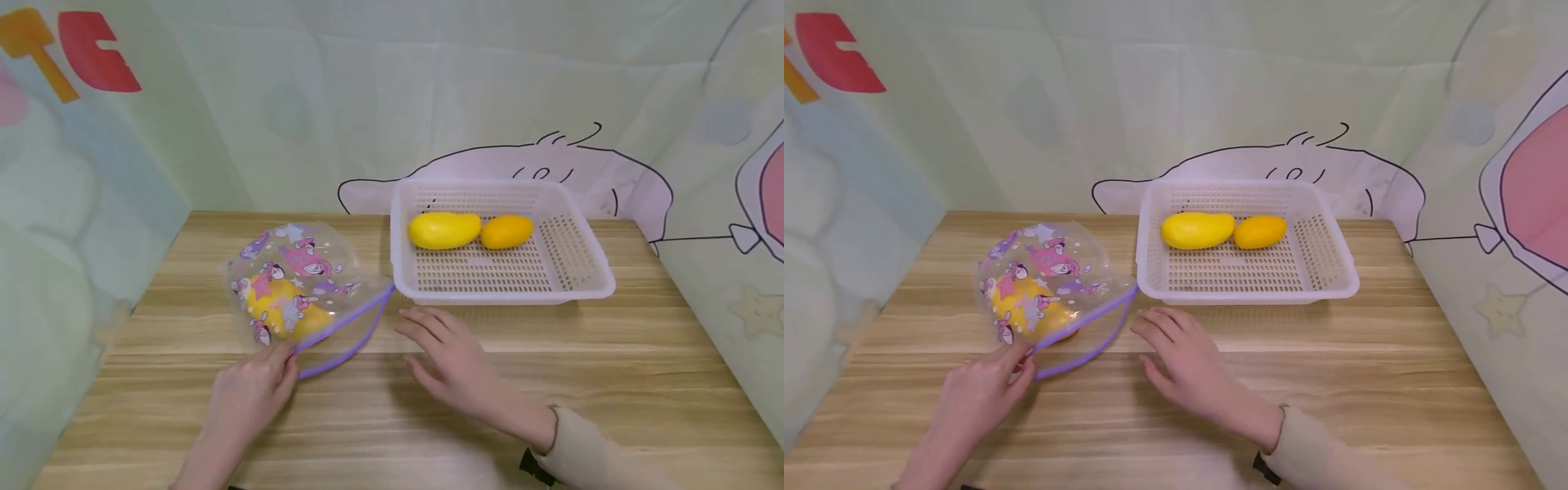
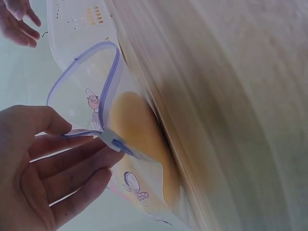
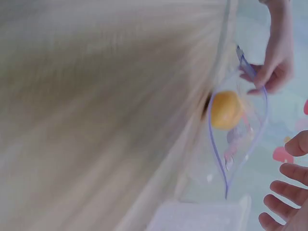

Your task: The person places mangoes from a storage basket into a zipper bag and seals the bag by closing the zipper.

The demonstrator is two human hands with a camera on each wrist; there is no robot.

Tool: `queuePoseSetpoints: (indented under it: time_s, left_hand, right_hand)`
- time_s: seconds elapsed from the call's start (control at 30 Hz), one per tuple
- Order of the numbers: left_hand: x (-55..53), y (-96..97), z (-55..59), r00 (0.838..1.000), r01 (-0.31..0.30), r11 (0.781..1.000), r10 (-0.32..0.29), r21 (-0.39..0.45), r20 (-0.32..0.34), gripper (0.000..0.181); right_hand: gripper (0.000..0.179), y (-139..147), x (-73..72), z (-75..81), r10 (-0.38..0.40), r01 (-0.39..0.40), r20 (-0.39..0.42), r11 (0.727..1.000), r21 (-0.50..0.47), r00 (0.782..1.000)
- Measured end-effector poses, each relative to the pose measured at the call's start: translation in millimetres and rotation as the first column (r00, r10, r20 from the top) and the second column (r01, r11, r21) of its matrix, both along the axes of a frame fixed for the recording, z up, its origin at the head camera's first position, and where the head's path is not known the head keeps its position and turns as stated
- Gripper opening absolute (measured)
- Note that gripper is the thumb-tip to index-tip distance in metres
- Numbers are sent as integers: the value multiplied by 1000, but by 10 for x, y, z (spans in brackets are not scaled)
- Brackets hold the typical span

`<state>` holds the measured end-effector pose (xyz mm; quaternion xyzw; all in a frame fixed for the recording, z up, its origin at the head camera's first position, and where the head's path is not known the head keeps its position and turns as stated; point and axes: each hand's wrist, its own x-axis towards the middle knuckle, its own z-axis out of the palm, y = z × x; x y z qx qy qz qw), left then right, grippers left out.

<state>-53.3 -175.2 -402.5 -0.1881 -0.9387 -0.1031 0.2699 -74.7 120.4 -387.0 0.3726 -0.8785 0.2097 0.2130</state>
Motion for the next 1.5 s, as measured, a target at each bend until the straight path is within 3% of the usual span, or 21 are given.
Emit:
queuePoseSetpoints:
  time_s: [0.23,0.6,0.8,1.03,1.23,1.5]
  left_hand:
    - [-10,-9,-12,1000,-2,1000,2,2,16,19]
    - [-10,-15,-13,999,-2,1000,1,10,38,21]
    - [6,-19,-10,999,-16,1000,16,12,50,21]
    - [17,7,-11,999,-27,999,26,28,43,20]
    - [16,28,-36,998,-39,999,37,37,44,19]
    - [21,28,-41,998,-57,997,55,44,43,18]
  right_hand:
    - [45,229,-83,200,-42,41,43,999,26,998]
    - [47,463,-263,428,-94,89,41,991,101,995]
    - [46,577,-457,576,-98,87,81,987,134,992]
    - [42,694,-775,589,-126,104,124,981,166,984]
    - [43,869,-990,559,-180,141,133,955,260,975]
    - [53,1117,-1288,581,-273,201,109,877,436,956]
